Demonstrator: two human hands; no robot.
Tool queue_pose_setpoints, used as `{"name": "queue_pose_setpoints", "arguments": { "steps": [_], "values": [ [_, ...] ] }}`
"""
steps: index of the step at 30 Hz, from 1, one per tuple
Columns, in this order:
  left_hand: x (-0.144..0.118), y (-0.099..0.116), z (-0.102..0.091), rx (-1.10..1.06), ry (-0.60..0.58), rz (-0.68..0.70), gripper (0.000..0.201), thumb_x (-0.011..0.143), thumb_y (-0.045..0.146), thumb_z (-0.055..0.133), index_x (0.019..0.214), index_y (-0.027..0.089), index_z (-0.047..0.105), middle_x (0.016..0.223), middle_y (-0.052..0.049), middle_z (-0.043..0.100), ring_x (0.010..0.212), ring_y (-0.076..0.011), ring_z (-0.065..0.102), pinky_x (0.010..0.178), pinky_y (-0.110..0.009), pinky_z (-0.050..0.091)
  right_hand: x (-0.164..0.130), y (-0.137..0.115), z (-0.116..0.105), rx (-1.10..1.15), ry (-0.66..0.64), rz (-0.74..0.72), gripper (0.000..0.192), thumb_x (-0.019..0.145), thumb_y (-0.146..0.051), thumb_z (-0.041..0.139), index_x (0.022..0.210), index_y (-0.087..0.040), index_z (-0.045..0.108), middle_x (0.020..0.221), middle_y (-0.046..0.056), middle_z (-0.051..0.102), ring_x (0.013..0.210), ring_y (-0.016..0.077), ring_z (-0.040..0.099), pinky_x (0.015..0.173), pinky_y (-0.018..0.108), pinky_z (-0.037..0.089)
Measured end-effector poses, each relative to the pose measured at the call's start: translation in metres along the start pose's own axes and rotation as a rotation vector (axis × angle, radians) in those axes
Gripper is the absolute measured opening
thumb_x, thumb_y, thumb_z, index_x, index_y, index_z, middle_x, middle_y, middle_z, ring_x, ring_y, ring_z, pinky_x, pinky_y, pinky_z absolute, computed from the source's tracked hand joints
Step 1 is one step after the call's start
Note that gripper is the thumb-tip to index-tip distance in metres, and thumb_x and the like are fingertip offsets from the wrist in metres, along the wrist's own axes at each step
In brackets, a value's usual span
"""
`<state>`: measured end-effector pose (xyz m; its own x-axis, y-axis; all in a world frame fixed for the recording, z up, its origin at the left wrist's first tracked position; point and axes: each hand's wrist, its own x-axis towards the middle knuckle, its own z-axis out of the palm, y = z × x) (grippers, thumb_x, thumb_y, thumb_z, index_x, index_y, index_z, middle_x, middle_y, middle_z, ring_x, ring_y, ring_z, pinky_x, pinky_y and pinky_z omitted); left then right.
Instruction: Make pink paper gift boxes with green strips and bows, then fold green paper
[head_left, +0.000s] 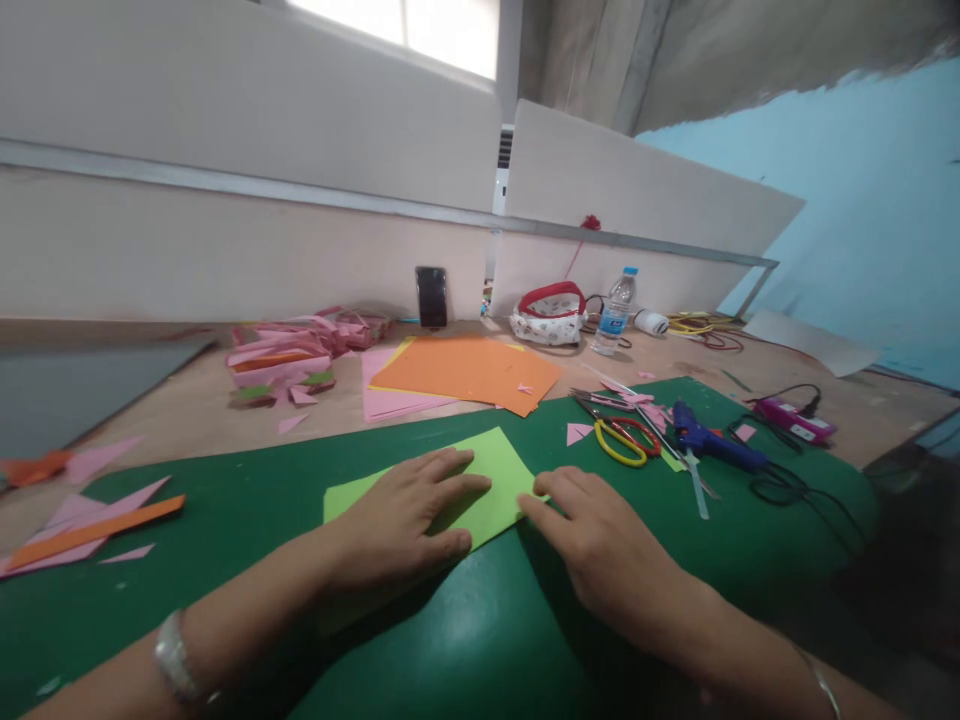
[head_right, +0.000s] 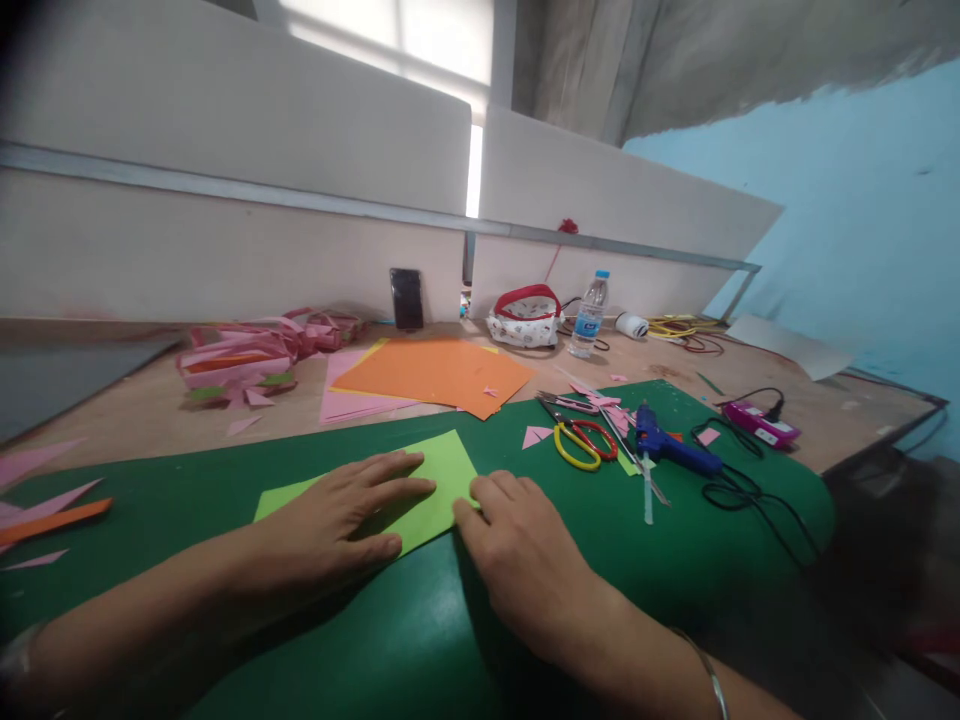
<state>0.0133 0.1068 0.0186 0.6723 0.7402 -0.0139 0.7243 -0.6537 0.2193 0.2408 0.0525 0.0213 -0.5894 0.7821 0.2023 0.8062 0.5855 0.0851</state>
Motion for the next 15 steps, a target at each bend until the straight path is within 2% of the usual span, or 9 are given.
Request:
{"name": "queue_pose_setpoints", "arguments": {
  "steps": [3,6,9,12,15],
  "values": [
    [0.014,0.013,-0.009,0.014,0.013,-0.041,0.040,0.089,0.050,0.032,0.111,0.030,0.059,0.124,-0.005,0.058,0.112,-0.0227,0.055,0.093,-0.040,0.043,0.003,0.000,0.002,0.088,-0.088,-0.078,0.020,0.086,-0.009,0.050,0.099,-0.018,0.062,0.092,0.005,0.059,0.083,0.0189,0.047,0.067,0.031,0.030],
    [0.026,0.026,-0.004,0.074,0.091,-0.157,0.049,0.084,0.059,0.036,0.099,0.020,0.060,0.109,-0.012,0.060,0.101,-0.0315,0.057,0.081,-0.049,0.046,0.003,0.003,0.008,0.098,-0.090,-0.069,0.019,0.090,-0.014,0.048,0.099,-0.020,0.063,0.086,0.004,0.058,0.080,0.0181,0.047,0.064,0.031,0.028],
    [0.027,0.032,0.007,0.123,0.146,-0.221,0.060,0.075,0.066,0.046,0.103,0.015,0.056,0.115,-0.017,0.056,0.108,-0.0370,0.051,0.083,-0.054,0.043,0.000,0.005,0.013,0.119,-0.057,-0.055,0.021,0.091,-0.015,0.047,0.103,-0.022,0.063,0.086,0.002,0.059,0.081,0.0175,0.047,0.064,0.031,0.027],
    [0.017,0.028,0.016,0.142,0.158,-0.242,0.059,0.078,0.063,0.044,0.112,0.016,0.052,0.127,-0.016,0.051,0.121,-0.0342,0.042,0.097,-0.056,0.034,-0.003,0.004,0.016,0.130,-0.023,-0.039,0.018,0.092,-0.017,0.048,0.099,-0.021,0.063,0.086,0.002,0.060,0.082,0.0175,0.047,0.065,0.031,0.027],
    [0.000,0.019,0.021,0.165,0.157,-0.292,0.068,0.077,0.063,0.045,0.127,0.017,0.043,0.143,-0.016,0.037,0.135,-0.0337,0.026,0.106,-0.060,0.019,-0.004,0.003,0.018,0.149,0.006,-0.023,0.016,0.092,-0.017,0.049,0.097,-0.020,0.063,0.086,0.002,0.061,0.082,0.0173,0.048,0.065,0.031,0.028]
  ]
}}
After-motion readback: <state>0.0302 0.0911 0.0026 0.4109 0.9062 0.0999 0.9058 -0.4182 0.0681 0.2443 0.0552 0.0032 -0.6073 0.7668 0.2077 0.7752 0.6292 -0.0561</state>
